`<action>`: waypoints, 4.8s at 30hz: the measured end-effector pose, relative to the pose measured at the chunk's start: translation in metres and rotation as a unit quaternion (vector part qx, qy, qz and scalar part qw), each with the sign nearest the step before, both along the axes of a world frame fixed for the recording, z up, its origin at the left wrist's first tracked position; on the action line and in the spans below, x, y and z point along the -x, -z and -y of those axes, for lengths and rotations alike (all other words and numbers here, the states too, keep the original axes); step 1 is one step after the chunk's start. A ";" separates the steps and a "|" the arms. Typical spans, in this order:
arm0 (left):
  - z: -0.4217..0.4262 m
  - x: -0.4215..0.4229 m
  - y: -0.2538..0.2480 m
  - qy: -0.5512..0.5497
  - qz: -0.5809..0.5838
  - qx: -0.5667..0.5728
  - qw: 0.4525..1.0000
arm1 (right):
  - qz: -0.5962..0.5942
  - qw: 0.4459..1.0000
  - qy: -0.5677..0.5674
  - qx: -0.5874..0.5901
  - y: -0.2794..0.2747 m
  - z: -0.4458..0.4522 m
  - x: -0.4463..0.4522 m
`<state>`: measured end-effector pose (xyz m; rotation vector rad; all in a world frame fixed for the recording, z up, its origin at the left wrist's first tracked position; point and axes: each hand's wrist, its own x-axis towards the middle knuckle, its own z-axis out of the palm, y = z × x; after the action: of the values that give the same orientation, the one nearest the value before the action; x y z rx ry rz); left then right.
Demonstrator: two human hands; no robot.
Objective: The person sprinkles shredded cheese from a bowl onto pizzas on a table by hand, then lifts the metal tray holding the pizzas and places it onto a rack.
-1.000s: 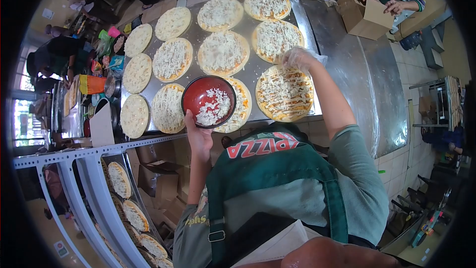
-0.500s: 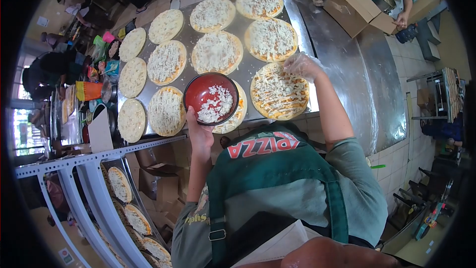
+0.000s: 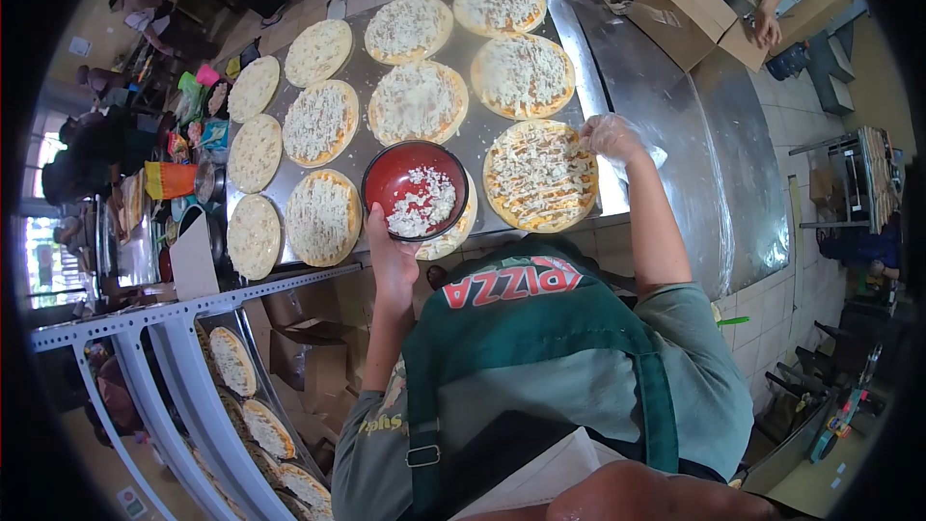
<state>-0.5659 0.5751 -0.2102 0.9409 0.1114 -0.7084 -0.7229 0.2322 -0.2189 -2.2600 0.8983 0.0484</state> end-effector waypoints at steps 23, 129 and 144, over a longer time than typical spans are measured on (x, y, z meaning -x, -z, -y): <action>0.022 0.040 -0.018 0.171 0.117 -0.103 0.973 | 0.096 0.884 -0.449 0.093 -0.062 -0.160 -0.037; -0.059 -0.078 -0.016 0.237 -0.087 -0.096 0.963 | 0.299 0.761 0.532 -0.221 0.037 -0.142 0.047; -0.056 -0.080 -0.010 0.273 -0.076 -0.087 0.955 | 0.222 0.864 0.417 -0.173 0.031 -0.162 0.033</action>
<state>-0.4864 0.6306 -0.2001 1.0979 0.0492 -1.3013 -0.7559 0.3946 -0.2503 -1.3162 1.3868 -0.6232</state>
